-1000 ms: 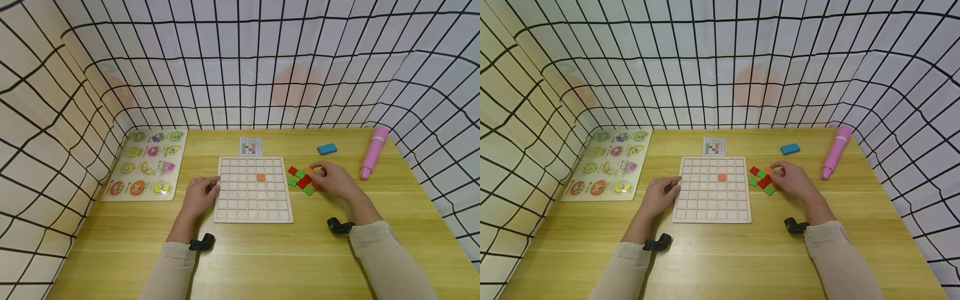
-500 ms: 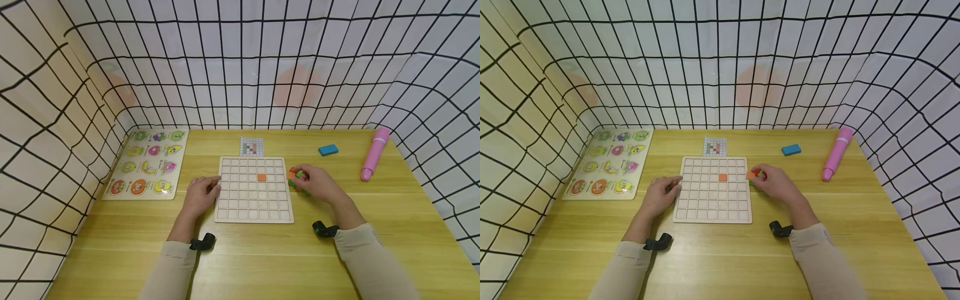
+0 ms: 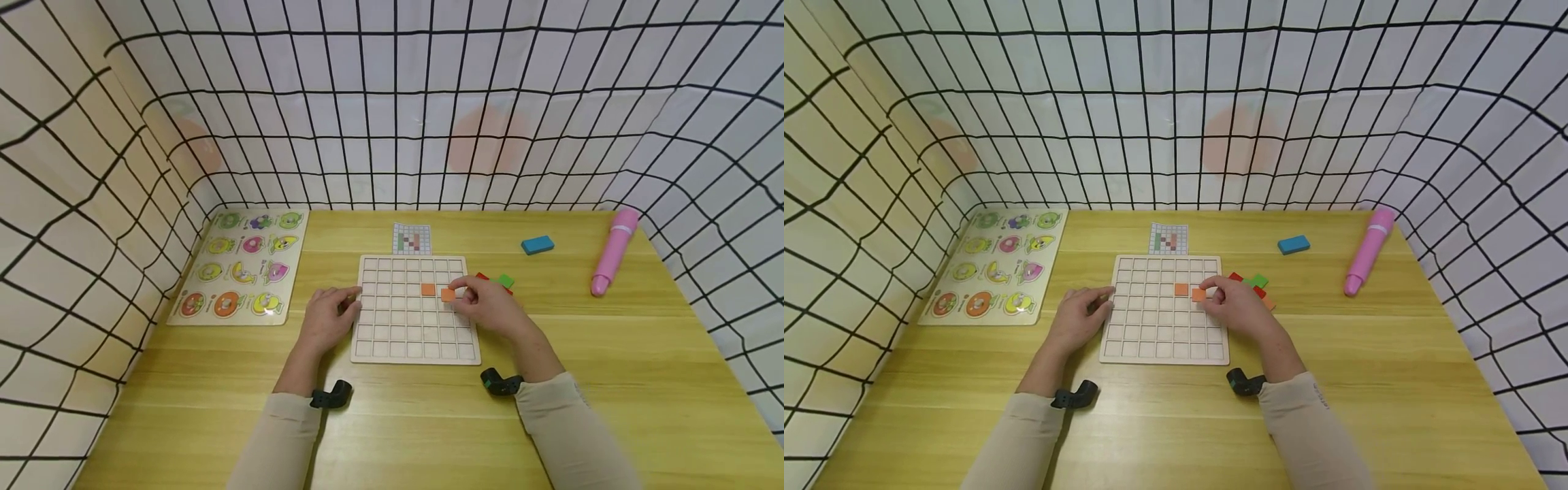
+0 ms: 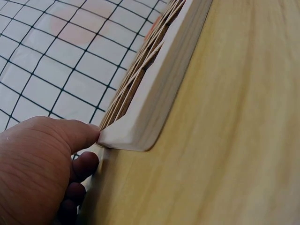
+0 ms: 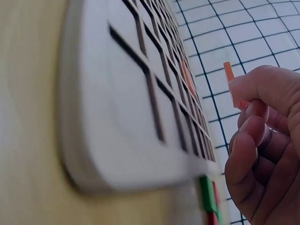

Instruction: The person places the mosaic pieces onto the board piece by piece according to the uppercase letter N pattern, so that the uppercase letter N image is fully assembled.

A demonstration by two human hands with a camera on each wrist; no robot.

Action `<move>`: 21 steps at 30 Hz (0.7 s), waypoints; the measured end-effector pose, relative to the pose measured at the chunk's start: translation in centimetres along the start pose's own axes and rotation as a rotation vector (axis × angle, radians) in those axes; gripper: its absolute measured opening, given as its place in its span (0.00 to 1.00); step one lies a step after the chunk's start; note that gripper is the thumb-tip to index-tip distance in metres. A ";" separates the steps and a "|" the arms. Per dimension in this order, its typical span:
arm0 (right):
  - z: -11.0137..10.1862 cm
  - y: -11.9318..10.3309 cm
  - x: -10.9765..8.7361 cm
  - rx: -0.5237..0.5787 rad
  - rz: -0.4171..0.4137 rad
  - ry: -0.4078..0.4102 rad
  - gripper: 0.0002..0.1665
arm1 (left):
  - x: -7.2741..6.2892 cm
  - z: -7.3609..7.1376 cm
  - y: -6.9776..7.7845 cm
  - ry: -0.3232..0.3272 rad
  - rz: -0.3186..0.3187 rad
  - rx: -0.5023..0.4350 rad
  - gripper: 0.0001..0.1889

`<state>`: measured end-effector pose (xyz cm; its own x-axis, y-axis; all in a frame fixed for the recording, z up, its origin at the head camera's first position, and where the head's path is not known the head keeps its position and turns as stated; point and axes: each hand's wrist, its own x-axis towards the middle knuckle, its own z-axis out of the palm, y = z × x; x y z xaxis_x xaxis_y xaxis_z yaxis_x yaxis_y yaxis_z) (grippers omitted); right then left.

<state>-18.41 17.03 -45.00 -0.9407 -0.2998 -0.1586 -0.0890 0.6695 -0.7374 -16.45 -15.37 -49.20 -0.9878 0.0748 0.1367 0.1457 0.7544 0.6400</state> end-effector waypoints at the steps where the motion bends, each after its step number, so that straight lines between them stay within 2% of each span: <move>1: 0.3 -0.1 0.0 0.010 0.003 -0.003 0.18 | 0.0 0.0 0.0 -0.001 -0.002 0.000 0.18; 11: 2.4 -0.9 0.8 -0.022 -0.024 -0.011 0.17 | 0.0 0.0 0.0 -0.015 -0.014 -0.002 0.18; 21: 3.1 -1.1 0.9 -0.031 0.040 -0.028 0.20 | -0.1 0.0 0.0 -0.008 -0.012 -0.009 0.18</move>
<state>-18.13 13.88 -46.35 -0.9341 -0.2910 -0.2067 -0.0617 0.7019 -0.7096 -16.36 -15.41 -49.18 -0.9899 0.0711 0.1228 0.1343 0.7496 0.6482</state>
